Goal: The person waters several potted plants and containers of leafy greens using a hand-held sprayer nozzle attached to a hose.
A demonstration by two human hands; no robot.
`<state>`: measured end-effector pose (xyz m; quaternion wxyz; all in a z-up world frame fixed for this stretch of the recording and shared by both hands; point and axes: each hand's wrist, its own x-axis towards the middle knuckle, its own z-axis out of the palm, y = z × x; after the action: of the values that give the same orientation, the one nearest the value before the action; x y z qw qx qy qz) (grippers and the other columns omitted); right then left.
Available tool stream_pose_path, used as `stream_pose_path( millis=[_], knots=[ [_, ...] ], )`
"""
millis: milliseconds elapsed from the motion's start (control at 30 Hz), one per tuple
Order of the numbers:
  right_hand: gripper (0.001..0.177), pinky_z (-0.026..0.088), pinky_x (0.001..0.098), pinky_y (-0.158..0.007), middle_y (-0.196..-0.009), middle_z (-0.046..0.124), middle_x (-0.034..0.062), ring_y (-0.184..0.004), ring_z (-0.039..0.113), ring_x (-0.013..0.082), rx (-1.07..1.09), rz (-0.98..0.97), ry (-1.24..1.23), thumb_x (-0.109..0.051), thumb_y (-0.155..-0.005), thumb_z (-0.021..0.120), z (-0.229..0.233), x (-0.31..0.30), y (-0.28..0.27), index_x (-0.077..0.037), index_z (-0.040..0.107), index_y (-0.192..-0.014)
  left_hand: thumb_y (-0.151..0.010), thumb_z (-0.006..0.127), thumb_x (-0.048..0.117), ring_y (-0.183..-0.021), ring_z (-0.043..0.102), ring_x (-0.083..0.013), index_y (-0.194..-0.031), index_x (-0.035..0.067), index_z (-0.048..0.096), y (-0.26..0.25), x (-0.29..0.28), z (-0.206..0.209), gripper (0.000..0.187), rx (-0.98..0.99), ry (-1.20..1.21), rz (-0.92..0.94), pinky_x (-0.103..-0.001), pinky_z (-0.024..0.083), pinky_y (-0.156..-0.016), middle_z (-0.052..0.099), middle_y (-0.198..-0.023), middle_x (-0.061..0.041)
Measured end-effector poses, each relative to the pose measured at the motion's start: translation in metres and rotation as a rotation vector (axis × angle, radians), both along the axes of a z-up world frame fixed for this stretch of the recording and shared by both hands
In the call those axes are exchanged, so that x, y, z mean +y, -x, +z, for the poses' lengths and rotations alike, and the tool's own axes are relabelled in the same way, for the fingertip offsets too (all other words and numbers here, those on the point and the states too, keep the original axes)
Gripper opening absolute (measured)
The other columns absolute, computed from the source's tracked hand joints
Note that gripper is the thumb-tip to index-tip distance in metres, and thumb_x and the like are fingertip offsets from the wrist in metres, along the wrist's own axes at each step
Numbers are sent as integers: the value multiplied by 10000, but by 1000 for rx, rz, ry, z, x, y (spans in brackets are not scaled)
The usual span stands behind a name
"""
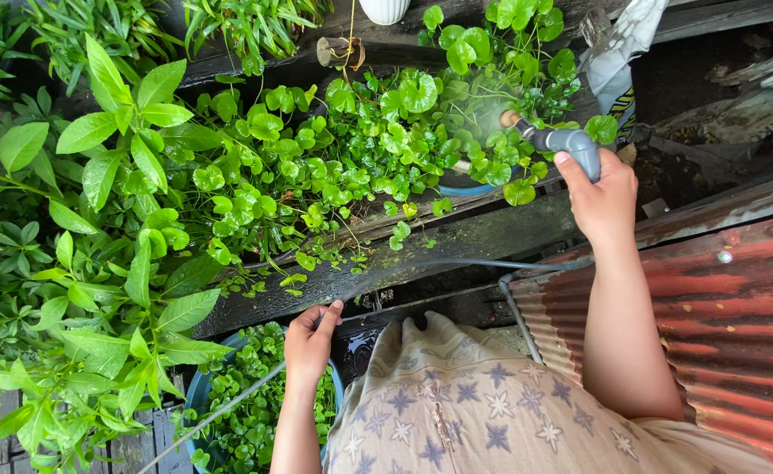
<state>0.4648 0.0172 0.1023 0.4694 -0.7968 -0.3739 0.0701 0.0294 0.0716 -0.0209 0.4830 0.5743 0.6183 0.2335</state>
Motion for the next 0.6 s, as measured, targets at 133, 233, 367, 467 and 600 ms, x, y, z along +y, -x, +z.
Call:
stream_pose_path(
  millis=[133, 233, 367, 467, 600],
  knots=[
    [284, 428, 294, -557, -654, 575, 8, -588, 539, 89, 25, 3, -33, -311, -997, 759, 4, 2, 7, -36, 697, -966, -925, 717, 432, -595, 386, -106, -736, 31, 716, 9, -3, -6, 444, -8, 5, 9, -309, 318, -557, 490, -582, -14],
    [321, 462, 295, -651, -738, 606, 28, -674, 553, 106, -268, 9, -133, -281, -1059, 797, 9, 0, 5, 7, 685, -972, -920, 693, 428, -586, 436, -74, -735, 47, 713, 10, -4, -7, 425, -61, -50, 6, -275, 369, -560, 564, -567, 24],
    [312, 447, 325, -634, -713, 586, 49, -657, 540, 130, -171, 6, -57, -292, -1033, 793, 29, -14, 7, -9, 679, -968, -918, 703, 428, -592, 415, -77, -724, 42, 712, 6, -4, -5, 432, -41, -34, -4, -283, 352, -560, 529, -565, 20],
    [311, 437, 334, -623, -708, 572, 51, -649, 528, 134, -145, -17, -72, -284, -1041, 790, 34, -17, 9, -13, 655, -970, -927, 702, 427, -587, 387, -93, -725, 41, 709, 4, -3, -3, 435, -25, -6, -11, -302, 325, -553, 487, -560, 4],
    [272, 472, 308, -710, -794, 615, 39, -759, 553, 120, -377, 16, -214, -198, -1092, 776, 31, -17, 7, 22, 635, -1016, -932, 691, 435, -587, 403, -73, -721, 45, 694, 3, -1, -2, 443, -101, -54, -32, -290, 336, -545, 513, -563, 39]
  ],
)
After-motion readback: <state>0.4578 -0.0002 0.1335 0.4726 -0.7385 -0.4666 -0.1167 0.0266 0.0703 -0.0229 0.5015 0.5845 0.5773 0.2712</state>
